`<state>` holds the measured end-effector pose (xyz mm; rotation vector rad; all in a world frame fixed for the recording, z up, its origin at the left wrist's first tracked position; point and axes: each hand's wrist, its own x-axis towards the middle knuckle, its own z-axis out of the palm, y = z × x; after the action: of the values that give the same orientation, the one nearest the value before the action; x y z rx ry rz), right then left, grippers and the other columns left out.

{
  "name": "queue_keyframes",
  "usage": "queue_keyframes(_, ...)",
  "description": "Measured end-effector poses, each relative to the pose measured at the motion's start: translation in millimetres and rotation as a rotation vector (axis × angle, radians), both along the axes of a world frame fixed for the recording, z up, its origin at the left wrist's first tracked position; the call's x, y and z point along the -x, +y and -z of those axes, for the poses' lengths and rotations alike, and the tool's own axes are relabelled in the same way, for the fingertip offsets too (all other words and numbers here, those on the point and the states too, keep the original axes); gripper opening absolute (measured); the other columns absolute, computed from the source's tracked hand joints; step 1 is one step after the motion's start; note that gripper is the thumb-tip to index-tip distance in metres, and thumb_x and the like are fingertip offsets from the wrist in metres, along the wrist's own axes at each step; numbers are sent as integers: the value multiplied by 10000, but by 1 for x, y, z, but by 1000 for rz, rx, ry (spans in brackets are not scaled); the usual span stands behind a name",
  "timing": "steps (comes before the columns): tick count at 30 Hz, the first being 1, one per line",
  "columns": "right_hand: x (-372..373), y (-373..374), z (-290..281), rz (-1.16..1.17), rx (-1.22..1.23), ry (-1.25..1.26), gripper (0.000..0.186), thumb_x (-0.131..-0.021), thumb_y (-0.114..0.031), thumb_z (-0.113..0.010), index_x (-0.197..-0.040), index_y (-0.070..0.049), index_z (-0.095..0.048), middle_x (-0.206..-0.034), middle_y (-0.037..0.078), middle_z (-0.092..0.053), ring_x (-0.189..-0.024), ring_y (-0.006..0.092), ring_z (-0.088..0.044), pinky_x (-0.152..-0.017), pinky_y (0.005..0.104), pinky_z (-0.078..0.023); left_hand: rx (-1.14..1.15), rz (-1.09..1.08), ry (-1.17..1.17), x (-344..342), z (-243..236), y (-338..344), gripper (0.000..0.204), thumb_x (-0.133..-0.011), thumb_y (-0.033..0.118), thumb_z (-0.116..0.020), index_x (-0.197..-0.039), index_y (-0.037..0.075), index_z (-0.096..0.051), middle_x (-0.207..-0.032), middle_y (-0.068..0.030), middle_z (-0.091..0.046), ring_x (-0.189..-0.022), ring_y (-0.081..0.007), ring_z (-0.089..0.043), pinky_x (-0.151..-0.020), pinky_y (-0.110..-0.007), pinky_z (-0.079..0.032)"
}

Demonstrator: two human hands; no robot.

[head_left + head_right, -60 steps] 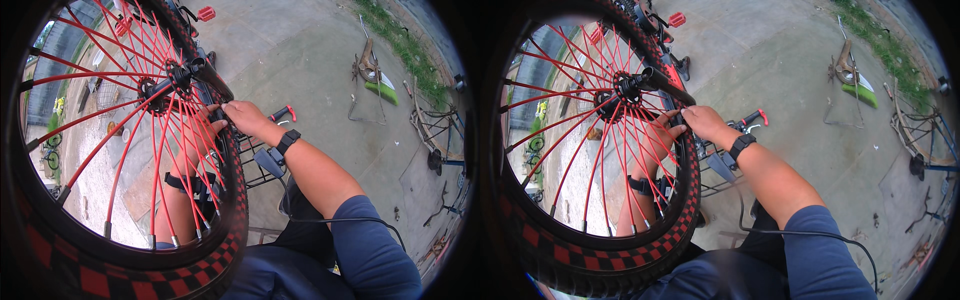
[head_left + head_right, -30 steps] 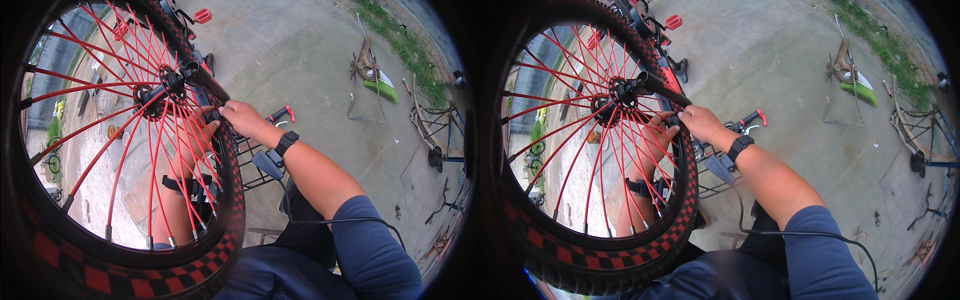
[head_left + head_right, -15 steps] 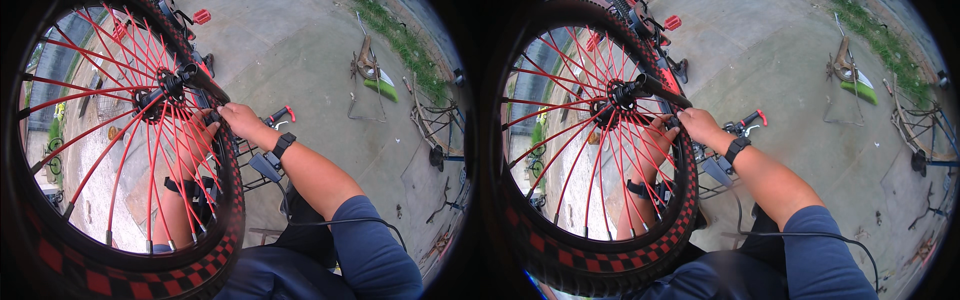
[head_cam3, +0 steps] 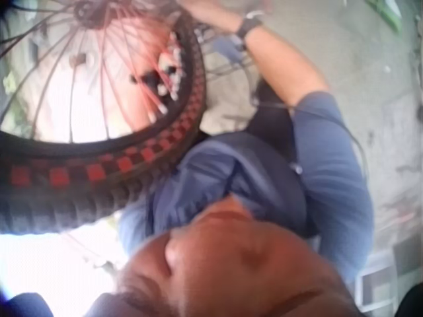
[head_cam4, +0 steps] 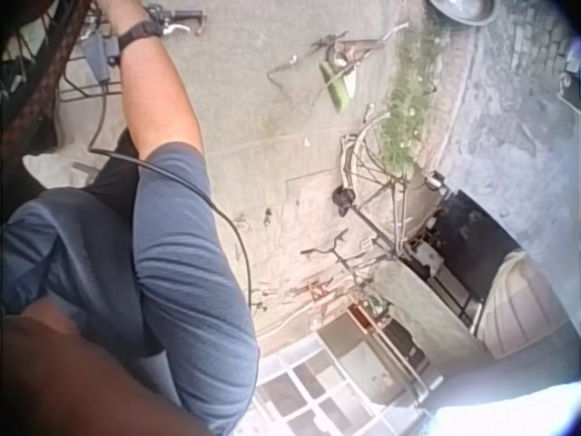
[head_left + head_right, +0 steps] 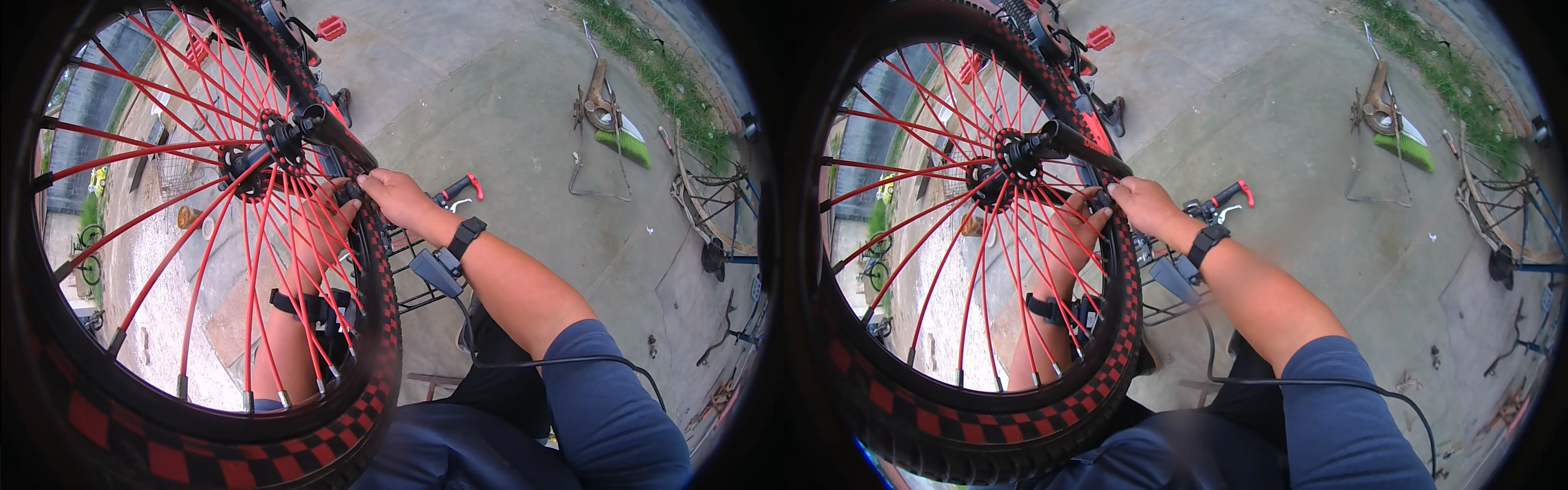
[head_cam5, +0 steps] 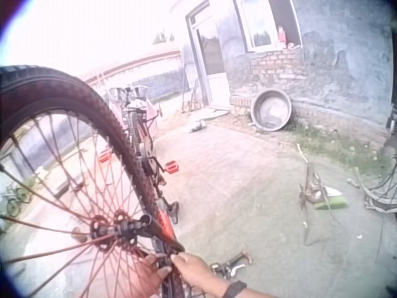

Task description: The person adjusts the rear brake cable on a bicycle by hand, pulling and securing the cable near the brake caliper. They then rotate the wheel to check alignment and continue tightening the cable with their fingers.

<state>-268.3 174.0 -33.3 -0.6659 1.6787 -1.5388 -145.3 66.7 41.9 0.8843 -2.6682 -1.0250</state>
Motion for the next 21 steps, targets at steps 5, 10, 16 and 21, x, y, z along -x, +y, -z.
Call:
queue_keyframes(5, 1, 3, 3, 51, 106, 261, 334, -958, -344, -636, -998, -15, -676, -947, 196, -700, -901, 342, -681, -804, 414, -527, -50, 46, -3, -1, -3, -5, 410, -880, 97, -748, -1263, 2, -634, -683, 50, -454, -628, -57, -450, -568, -259, -376)
queue_keyframes(10, 2, 5, 7, 26, 169, 464, 328, -929, -342, -667, -1068, -46, -689, -1008, 179, -706, -956, 364, -676, -843, 425, -530, -88, 80, 50, -2, 3, -9, 414, -889, 72, -732, -1281, 8, -618, -701, 62, -445, -643, -47, -442, -582, -248, -370)
queue_keyframes(16, 10, 10, -1, -55, 118, 553, 289, -931, -322, -650, -1062, -68, -687, -1025, 173, -707, -975, 390, -661, -855, 454, -522, -165, 88, 110, -7, 13, -15, 384, -918, 50, -684, -1293, 10, -613, -703, 67, -423, -643, -40, -415, -578, -246, -343)
queue_keyframes(21, 13, 15, -8, -79, 90, 476, 279, -935, -312, -639, -1080, -79, -686, -1006, 183, -706, -980, 399, -658, -854, 464, -517, -65, 134, 63, -4, 13, -15, 365, -940, 59, -655, -1301, 17, -614, -705, 69, -430, -644, -36, -420, -573, -237, -338)
